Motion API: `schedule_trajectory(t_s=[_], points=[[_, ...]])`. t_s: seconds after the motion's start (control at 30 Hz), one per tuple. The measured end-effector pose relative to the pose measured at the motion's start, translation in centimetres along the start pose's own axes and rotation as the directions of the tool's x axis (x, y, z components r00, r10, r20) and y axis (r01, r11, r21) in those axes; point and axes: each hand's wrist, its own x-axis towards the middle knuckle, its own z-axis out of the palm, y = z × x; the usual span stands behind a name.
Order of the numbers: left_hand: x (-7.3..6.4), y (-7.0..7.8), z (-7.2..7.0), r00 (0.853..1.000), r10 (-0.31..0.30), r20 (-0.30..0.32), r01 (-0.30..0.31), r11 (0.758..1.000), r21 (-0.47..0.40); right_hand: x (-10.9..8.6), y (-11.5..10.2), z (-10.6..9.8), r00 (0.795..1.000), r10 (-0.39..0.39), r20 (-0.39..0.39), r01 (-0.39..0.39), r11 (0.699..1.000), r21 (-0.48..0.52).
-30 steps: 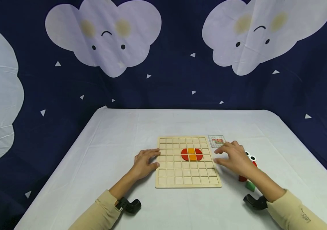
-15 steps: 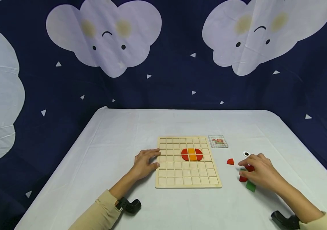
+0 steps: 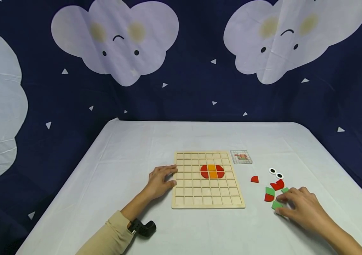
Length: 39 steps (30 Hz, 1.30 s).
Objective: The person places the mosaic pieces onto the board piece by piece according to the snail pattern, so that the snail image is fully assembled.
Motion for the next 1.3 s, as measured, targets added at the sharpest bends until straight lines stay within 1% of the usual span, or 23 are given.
schedule_trajectory(t_s=[0.1, 0.33, 0.5, 0.63, 0.77, 0.93, 1.1, 1.3], points=[[0.0, 0.0, 0.0, 1.000, -0.001, -0.002, 0.001, 1.000, -0.003, -0.3, 0.1, 0.2, 1.000, -0.006, -0.013, 0.006, 1.000, -0.005], [0.0, -0.1, 0.1, 1.000, 0.000, -0.004, 0.000, 1.000, -0.006, -0.5, 0.4, 0.7, 0.993, -0.074, -0.093, 0.072, 0.997, -0.023], [0.0, -0.1, 0.1, 1.000, 0.001, -0.003, -0.001, 1.000, -0.010, -0.4, 0.3, 0.9, 0.991, -0.091, -0.094, 0.089, 0.996, -0.022], [0.0, -0.1, 0.1, 1.000, 0.004, 0.000, -0.004, 1.000, -0.007, 0.1, -0.4, 0.8, 0.988, -0.112, -0.102, 0.112, 0.994, -0.008], [0.1, -0.2, 0.1, 1.000, 0.005, -0.001, -0.005, 1.000, -0.002, 1.3, -2.0, 0.6, 0.986, -0.140, -0.086, 0.143, 0.990, 0.019], [0.1, -0.3, 0.2, 1.000, 0.004, -0.004, -0.004, 1.000, 0.002, 3.4, -4.4, 0.9, 0.984, -0.174, -0.040, 0.176, 0.983, 0.053], [0.0, -0.3, 0.2, 1.000, 0.004, -0.008, -0.004, 1.000, 0.002, 5.6, -6.8, 1.8, 0.985, -0.165, 0.039, 0.160, 0.981, 0.112], [0.0, -0.2, 0.1, 1.000, 0.011, -0.004, -0.011, 1.000, -0.005, 8.1, -9.2, 2.9, 0.978, -0.200, 0.066, 0.187, 0.969, 0.164]])
